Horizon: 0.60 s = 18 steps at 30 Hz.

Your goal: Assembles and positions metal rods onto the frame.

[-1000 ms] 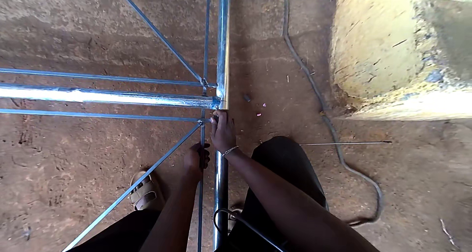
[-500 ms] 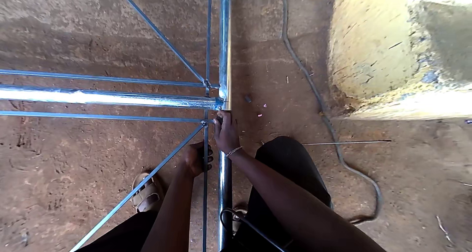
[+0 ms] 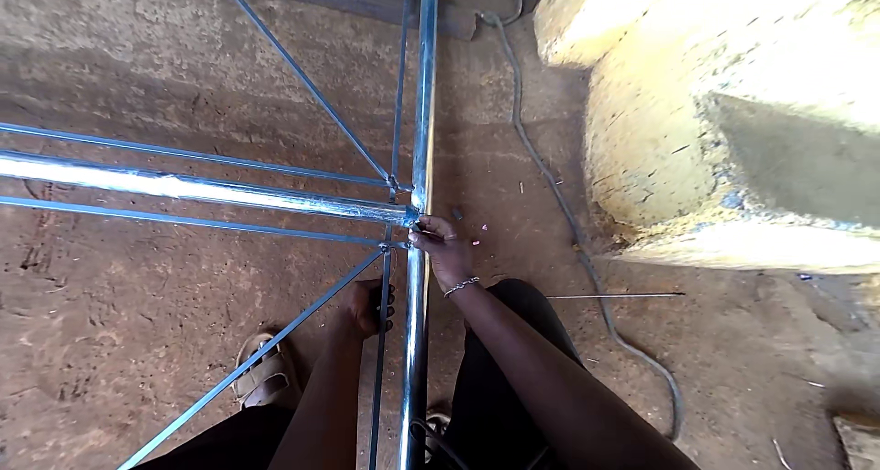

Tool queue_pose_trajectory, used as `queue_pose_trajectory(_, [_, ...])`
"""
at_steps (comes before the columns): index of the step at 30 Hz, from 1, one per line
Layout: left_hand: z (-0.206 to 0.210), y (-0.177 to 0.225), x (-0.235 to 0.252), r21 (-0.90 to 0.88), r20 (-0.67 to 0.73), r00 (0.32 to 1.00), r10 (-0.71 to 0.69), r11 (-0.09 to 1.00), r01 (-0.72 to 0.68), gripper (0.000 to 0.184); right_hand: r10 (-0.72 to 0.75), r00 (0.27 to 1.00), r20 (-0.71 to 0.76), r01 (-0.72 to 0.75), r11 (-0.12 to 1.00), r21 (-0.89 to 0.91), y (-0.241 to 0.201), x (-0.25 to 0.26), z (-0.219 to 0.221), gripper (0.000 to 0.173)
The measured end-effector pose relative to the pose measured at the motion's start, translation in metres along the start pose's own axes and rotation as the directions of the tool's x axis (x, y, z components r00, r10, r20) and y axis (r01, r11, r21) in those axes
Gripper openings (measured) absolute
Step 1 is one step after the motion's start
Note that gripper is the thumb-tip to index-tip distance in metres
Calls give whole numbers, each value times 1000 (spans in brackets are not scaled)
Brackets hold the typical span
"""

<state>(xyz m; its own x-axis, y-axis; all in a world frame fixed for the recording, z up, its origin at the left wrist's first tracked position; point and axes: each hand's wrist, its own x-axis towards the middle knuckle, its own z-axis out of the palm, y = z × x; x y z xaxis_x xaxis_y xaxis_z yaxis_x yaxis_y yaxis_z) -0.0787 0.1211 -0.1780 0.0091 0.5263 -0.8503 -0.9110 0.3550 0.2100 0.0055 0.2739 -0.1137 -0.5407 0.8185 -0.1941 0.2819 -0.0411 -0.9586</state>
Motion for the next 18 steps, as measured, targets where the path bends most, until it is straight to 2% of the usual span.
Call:
queue_pose_trajectory(3, [-1, 1, -1, 2, -5, 1000, -2, 1000, 2, 39, 6, 999, 48, -11, 994, 108, -11, 2, -4, 35])
queue_pose_trajectory(7, [-1, 0, -2, 2, -6, 1000, 9, 1000, -9, 41, -32, 996, 83, 20, 990, 139, -16, -1, -4, 27])
queue_pose_trajectory(8, [0, 0, -3, 3, -8, 1000, 10, 1000, -10, 41, -64, 995, 76, 58, 995, 85, -13, -1, -5, 26])
queue_pose_trajectory(10, [0, 0, -3, 15, -1, 1000, 21, 1000, -21, 41, -175, 981, 85, 188, 966, -179, -9, 2, -8, 25])
queue_pose_trajectory(12, [0, 0, -3, 24, 1, 1000, 27, 999, -27, 42, -311, 941, 132, 336, 829, -448, -9, 8, -8, 23])
queue_pose_trajectory(14, [1, -1, -3, 26, 2, 999, 35, 999, -35, 41, -402, 884, 238, 462, 674, -576, -13, 16, -7, 22])
queue_pose_trajectory(16, [1, -2, -4, 23, 2, 999, 38, 999, -38, 40, -427, 804, 414, 593, 522, -614, -17, 29, -6, 21])
queue_pose_trajectory(18, [1, -2, -4, 22, 1, 999, 41, 999, -41, 40, -420, 689, 590, 724, 383, -573, -21, 43, -4, 20])
